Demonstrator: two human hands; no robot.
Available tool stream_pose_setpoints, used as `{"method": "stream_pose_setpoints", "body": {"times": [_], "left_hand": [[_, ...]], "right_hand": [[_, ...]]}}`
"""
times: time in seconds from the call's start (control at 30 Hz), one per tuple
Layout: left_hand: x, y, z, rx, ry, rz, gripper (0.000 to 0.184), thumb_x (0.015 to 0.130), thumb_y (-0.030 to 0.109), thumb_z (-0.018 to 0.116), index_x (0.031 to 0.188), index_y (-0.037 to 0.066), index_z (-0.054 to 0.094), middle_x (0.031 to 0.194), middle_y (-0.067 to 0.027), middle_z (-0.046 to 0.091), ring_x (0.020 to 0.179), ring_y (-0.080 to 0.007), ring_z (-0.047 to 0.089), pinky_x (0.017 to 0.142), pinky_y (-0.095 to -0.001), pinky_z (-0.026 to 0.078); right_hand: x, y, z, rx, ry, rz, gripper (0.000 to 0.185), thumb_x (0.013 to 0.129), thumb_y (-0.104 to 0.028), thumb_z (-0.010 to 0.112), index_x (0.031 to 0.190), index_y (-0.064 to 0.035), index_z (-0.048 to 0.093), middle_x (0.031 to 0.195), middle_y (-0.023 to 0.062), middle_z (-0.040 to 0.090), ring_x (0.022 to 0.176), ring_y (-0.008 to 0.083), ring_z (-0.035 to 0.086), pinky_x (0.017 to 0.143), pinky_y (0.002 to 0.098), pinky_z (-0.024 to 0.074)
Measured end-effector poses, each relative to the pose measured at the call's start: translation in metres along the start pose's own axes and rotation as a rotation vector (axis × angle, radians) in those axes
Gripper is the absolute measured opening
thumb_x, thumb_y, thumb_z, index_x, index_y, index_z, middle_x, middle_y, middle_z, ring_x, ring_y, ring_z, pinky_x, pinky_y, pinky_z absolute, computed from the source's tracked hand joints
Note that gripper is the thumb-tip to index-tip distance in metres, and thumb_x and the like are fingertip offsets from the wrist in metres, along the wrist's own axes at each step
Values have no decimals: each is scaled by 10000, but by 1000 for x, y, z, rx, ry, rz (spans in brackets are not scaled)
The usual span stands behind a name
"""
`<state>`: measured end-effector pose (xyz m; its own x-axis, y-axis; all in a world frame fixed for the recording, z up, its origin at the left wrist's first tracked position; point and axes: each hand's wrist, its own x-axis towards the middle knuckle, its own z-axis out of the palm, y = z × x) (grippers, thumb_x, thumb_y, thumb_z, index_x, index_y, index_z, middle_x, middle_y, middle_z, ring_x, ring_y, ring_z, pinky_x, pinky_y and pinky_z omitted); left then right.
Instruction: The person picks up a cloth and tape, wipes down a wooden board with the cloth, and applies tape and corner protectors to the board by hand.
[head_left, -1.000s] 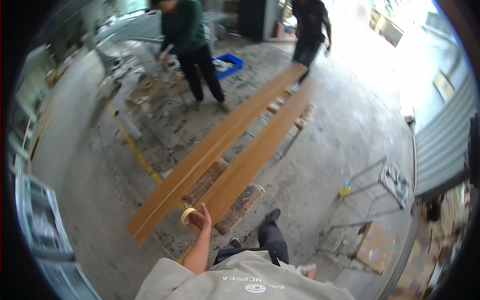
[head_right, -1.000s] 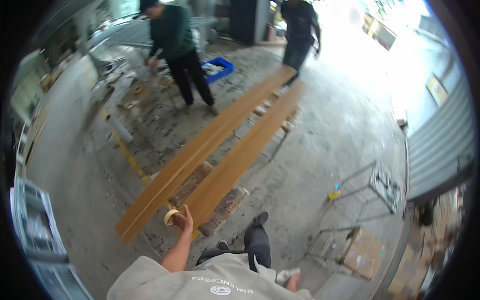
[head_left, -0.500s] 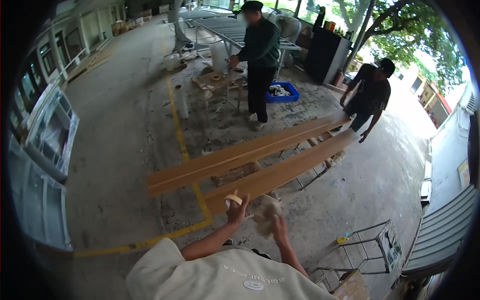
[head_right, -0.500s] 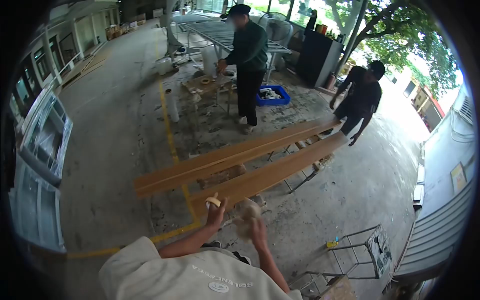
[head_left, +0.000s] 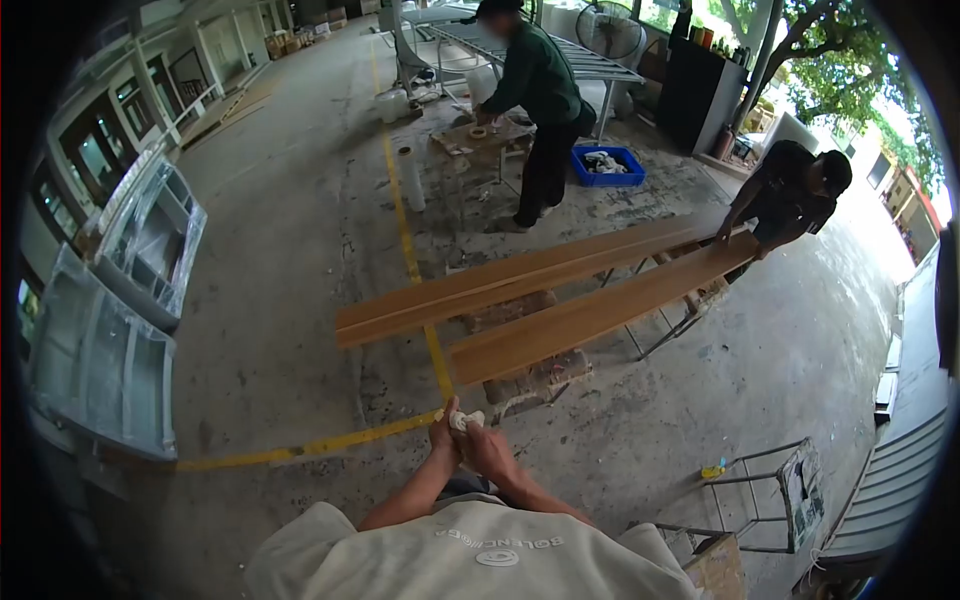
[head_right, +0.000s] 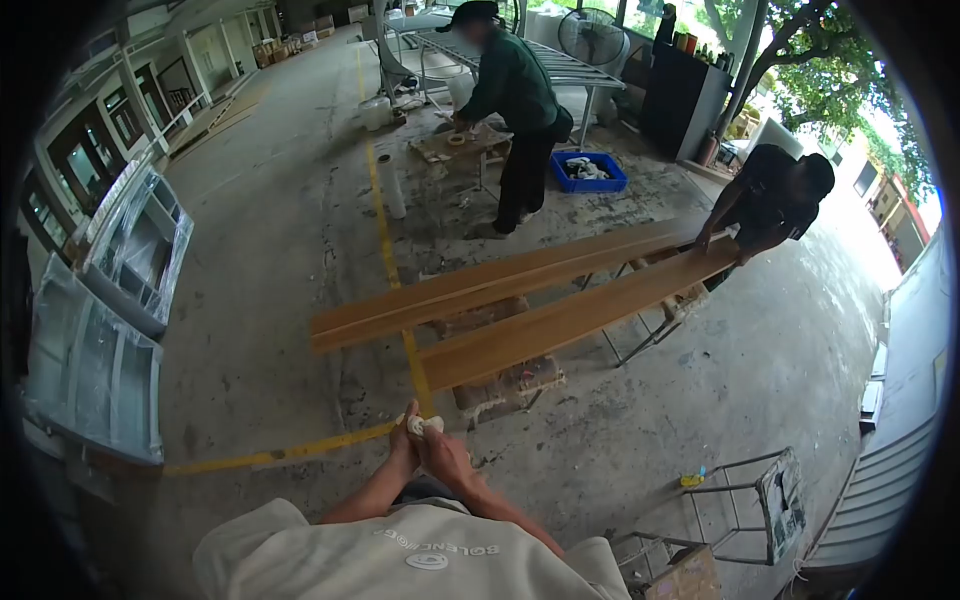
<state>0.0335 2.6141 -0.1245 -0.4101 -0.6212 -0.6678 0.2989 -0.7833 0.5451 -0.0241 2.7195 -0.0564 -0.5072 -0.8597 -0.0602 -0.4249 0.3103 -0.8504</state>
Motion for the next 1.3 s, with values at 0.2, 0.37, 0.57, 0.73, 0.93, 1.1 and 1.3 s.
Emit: {"method": "stream_pose_setpoints", "body": {"times": [0.2,0.37,0.57,0.73,0.93,1.1,1.3], "left_hand": [[-24,3,3,94,52,-134,549,769,648,657,727,117,525,695,-39,544,610,-203,575,591,-336,509],[-37,-10,22,111,-31,-238,677,739,760,582,734,85,533,696,-51,558,612,-224,589,587,-356,520],[-21,-38,38,636,-171,237,541,812,636,615,861,97,625,691,-16,601,582,-129,585,588,-280,479],[-140,0,180,1477,-1130,687,540,786,583,666,824,46,614,694,-96,612,650,-187,608,601,-348,479],[-283,-62,296,1107,-2130,1527,509,740,545,678,781,40,623,788,-139,627,845,-290,605,923,-406,422],[-324,-43,325,1032,-2365,1497,448,766,472,679,886,45,613,824,-145,638,864,-284,617,870,-410,446],[-324,-36,348,987,-2586,1342,404,797,384,681,1012,51,601,866,-152,651,886,-278,632,805,-415,475]], "right_hand": [[-15,16,-17,51,-197,-110,301,869,-337,628,954,-49,604,835,230,640,810,445,613,680,468,489],[-39,22,-48,46,-247,-66,298,835,-300,677,999,-59,618,852,208,648,788,392,631,700,426,495],[-85,116,-52,304,85,141,324,845,-192,617,1122,-25,611,916,170,687,848,208,658,761,363,502],[-173,192,-74,336,593,445,288,842,-155,618,1078,11,604,962,137,679,847,179,617,763,347,483],[-289,230,-57,689,876,693,314,905,-193,585,1118,37,588,1038,125,648,907,218,621,822,357,501],[-355,220,-33,466,942,1020,311,885,-169,586,1130,23,590,1039,119,651,917,226,623,818,361,500],[-404,216,23,425,1022,1246,318,862,-141,587,1144,5,591,1040,111,654,927,235,626,812,366,498]]}}
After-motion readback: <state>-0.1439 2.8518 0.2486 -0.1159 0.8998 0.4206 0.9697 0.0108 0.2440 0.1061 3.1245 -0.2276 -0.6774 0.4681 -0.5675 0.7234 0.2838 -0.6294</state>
